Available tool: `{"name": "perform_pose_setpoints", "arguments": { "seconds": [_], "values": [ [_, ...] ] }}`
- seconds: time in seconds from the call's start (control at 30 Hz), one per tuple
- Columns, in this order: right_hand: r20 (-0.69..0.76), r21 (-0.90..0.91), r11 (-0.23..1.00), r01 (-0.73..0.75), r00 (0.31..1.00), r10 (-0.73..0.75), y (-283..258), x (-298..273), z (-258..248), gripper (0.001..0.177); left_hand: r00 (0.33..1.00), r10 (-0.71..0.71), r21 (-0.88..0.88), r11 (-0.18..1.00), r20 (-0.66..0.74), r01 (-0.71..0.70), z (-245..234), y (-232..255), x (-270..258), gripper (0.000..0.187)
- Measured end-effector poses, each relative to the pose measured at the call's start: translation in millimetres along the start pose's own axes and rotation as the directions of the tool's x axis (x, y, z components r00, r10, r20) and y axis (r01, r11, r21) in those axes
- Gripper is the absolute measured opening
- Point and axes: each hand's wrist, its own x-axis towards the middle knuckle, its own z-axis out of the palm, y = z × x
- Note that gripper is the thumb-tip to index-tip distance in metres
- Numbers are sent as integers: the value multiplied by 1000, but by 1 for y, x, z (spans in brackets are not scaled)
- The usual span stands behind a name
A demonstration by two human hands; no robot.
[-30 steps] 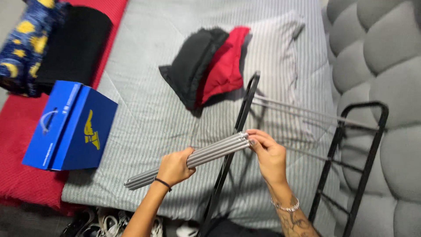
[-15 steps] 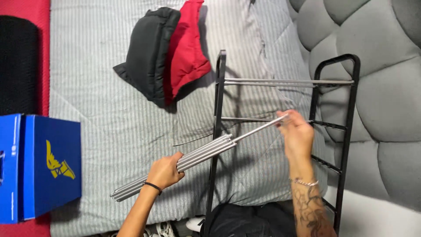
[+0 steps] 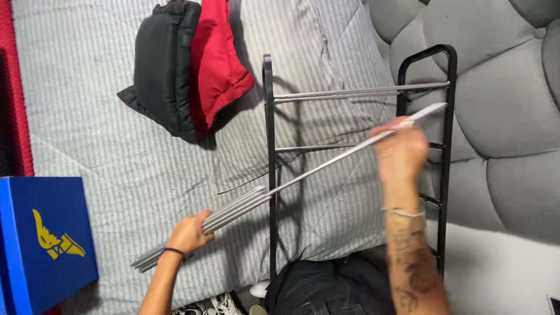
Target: The person assembles a black metal shoe rack by inserting multiple silver horizontal rods into the frame slots. They repeatedly pick up rods from the bed, insert them into the rack, and adjust the rack's position while seated on the floor.
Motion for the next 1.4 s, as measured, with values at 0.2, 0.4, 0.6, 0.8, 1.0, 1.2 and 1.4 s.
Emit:
{"name": "perform_pose_setpoints", "arguments": {
  "seconds": [0.2, 0.4, 0.6, 0.8, 1.0, 1.2, 1.4],
  "values": [
    [-108, -9, 961, 277, 955, -276, -11, 21, -38, 14, 997, -61, 56, 996, -45, 63, 89, -110, 45, 51],
    [18, -262, 945, 196, 980, -198, 35, -17, -10, 23, 982, -186, 87, 979, -5, 186, 194, -136, 109, 37],
    [64, -361, 925, 120, 993, -103, 58, -34, -21, 13, 977, -213, 154, 965, -15, 213, 223, -109, 118, 49],
    [264, -790, 526, 315, 949, -172, 55, -17, 18, 7, 967, -208, 178, 956, -145, 233, 156, -58, 114, 69],
    [677, -651, 292, 700, 710, -194, 79, 29, 95, 28, 830, -40, -157, 986, -557, -58, 65, 24, 173, 73],
    [857, -488, 132, 863, 503, -117, 125, 74, 129, 32, 584, 72, -349, 740, -808, -575, -83, 208, 184, 44],
    [839, -536, 219, 815, 543, 32, 120, 78, 148, 18, 464, 159, -153, 811, -872, -565, -89, 229, 207, 55]
  ]
}}
